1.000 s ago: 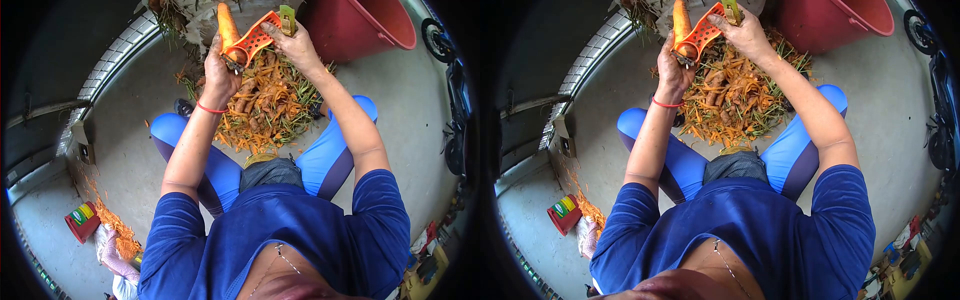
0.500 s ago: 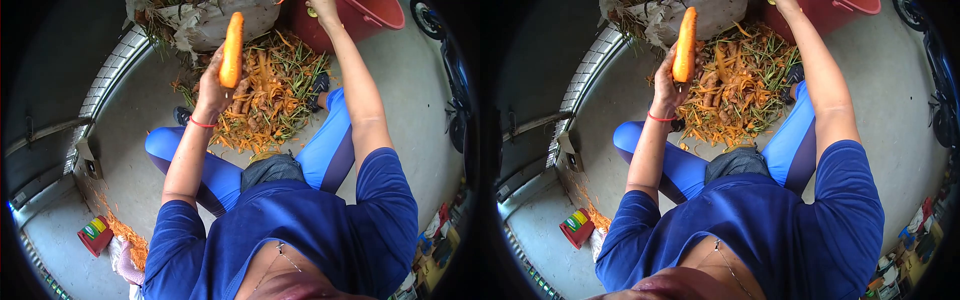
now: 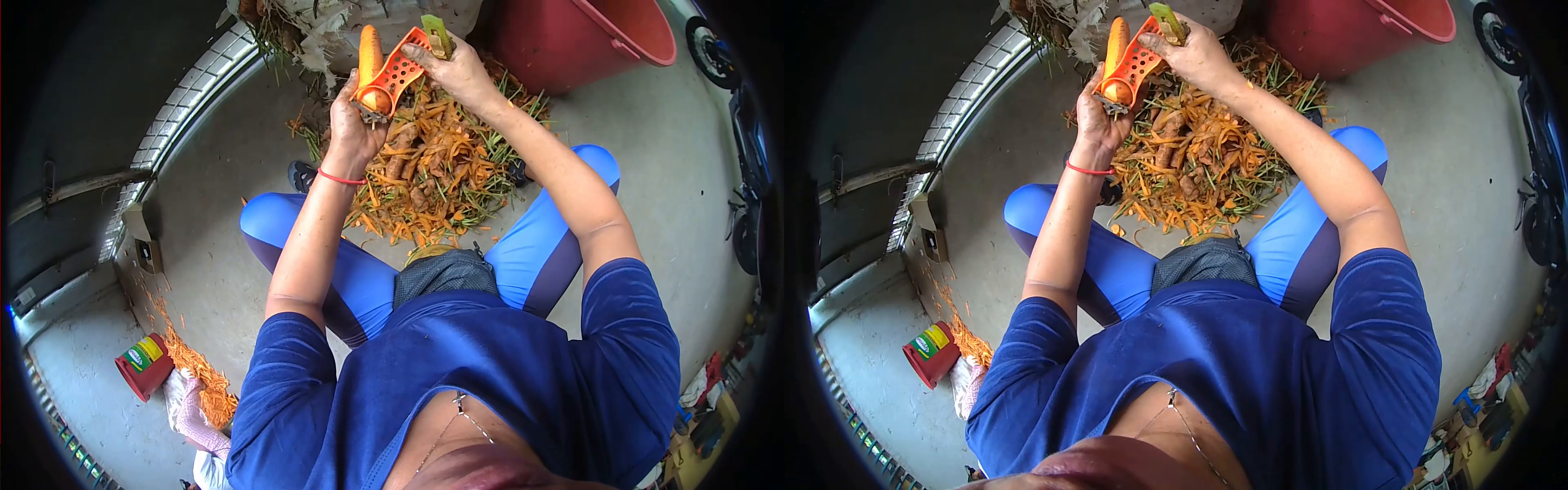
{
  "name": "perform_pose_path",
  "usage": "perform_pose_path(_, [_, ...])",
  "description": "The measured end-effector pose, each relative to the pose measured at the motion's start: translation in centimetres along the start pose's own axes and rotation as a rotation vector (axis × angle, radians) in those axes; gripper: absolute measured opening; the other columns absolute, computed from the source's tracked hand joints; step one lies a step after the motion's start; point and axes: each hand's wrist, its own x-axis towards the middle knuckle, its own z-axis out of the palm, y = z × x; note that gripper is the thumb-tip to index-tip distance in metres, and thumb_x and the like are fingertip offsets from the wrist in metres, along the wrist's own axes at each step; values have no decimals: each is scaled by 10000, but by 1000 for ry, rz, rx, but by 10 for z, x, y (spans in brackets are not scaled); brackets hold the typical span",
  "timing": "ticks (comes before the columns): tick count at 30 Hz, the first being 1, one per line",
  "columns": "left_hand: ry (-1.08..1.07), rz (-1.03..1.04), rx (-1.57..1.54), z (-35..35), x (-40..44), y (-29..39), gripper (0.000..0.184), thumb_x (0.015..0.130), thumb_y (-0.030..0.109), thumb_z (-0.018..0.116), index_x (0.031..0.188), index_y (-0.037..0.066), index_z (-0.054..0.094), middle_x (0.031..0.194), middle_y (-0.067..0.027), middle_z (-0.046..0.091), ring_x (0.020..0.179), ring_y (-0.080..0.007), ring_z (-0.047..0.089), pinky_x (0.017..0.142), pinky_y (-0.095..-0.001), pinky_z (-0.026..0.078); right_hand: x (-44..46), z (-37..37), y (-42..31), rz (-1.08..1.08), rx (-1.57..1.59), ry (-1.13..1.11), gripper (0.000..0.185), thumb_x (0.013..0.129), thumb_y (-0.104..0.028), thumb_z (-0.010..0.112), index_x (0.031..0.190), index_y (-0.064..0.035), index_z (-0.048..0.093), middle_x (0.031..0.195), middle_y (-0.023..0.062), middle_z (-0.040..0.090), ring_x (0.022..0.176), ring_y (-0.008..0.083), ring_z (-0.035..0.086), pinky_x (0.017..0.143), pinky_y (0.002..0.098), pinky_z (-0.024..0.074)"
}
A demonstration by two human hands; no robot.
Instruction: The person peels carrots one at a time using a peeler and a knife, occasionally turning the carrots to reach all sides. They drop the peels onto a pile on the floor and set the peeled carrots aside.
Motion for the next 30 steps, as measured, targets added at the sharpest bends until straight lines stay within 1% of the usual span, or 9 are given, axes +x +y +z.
perform_pose_path(5, [-49, -42, 67, 1, 2, -1, 347, 974, 265, 502, 1210, 11, 501, 1140, -142, 615, 990, -266, 635, 853, -413, 552, 16, -18, 10, 191, 19, 16, 345, 848, -400, 717, 908, -77, 614, 687, -59, 539, 569, 34, 466, 521, 217, 414])
perform_pose_path(7, [-321, -180, -58, -11, 5, -1, 379, 974, 284, 504, 1220, -4, 485, 1113, -148, 601, 970, -272, 632, 839, -382, 553, 36, -42, 29, 357, -4, 77, 380, 823, -431, 735, 897, -82, 603, 677, -55, 530, 563, 37, 466, 522, 216, 418])
perform_pose_path(9, [-225, -177, 58, 3, -11, -5, 407, 974, 293, 509, 1238, -13, 469, 1112, -161, 587, 901, -250, 616, 816, -358, 547, 68, -79, 34, 138, 121, 257, 295, 872, -330, 698, 1017, -102, 579, 643, -30, 498, 434, 75, 403, 368, 241, 320])
perform_pose_path(11, [-178, -147, 140, 15, -20, -6, 405, 986, 315, 477, 1226, -11, 477, 1079, -144, 593, 890, -220, 603, 808, -342, 540, 78, -104, 31, 141, -153, 464, 258, 878, -317, 686, 989, -109, 581, 599, -25, 483, 409, 86, 399, 348, 251, 308])
perform_pose_path(14, [-288, -170, 101, -5, -3, -3, 381, 998, 357, 429, 1187, 36, 509, 1021, -85, 620, 886, -183, 631, 798, -323, 548, 73, -114, 14, 267, -107, 534, 262, 880, -311, 684, 999, -114, 558, 566, -22, 469, 371, 82, 385, 315, 252, 267])
perform_pose_path(18, [-61, -31, 134, 5, -4, 3, 404, 984, 395, 458, 1140, 28, 528, 935, -82, 632, 809, -173, 636, 737, -316, 557, 32, -47, -24, 286, 163, 190, 294, 883, -344, 684, 972, -139, 493, 561, -62, 387, 388, 56, 342, 331, 229, 249])
perform_pose_path(19, [-36, -18, 113, 4, -3, 4, 396, 984, 378, 461, 1154, 27, 533, 974, -97, 633, 854, -197, 637, 777, -337, 555, 23, -36, -6, 181, 68, 149, 421, 795, -463, 752, 890, -87, 586, 656, -60, 507, 553, 41, 452, 517, 203, 398])
perform_pose_path(21, [15, -4, 68, 2, 0, 1, 383, 984, 344, 465, 1181, 25, 543, 1052, -125, 635, 944, -244, 639, 856, -378, 549, 6, -22, 10, 138, 98, 2, 338, 849, -413, 713, 904, -104, 588, 659, -73, 485, 557, 30, 431, 498, 206, 364])
perform_pose_path(30, [-38, -67, -49, 1, 0, -3, 397, 966, 298, 511, 1209, -16, 523, 1135, -148, 626, 1003, -256, 631, 867, -410, 548, -3, -3, 11, -58, 60, 13, 262, 907, -319, 668, 986, -74, 621, 764, -68, 568, 646, 14, 471, 560, 201, 399])
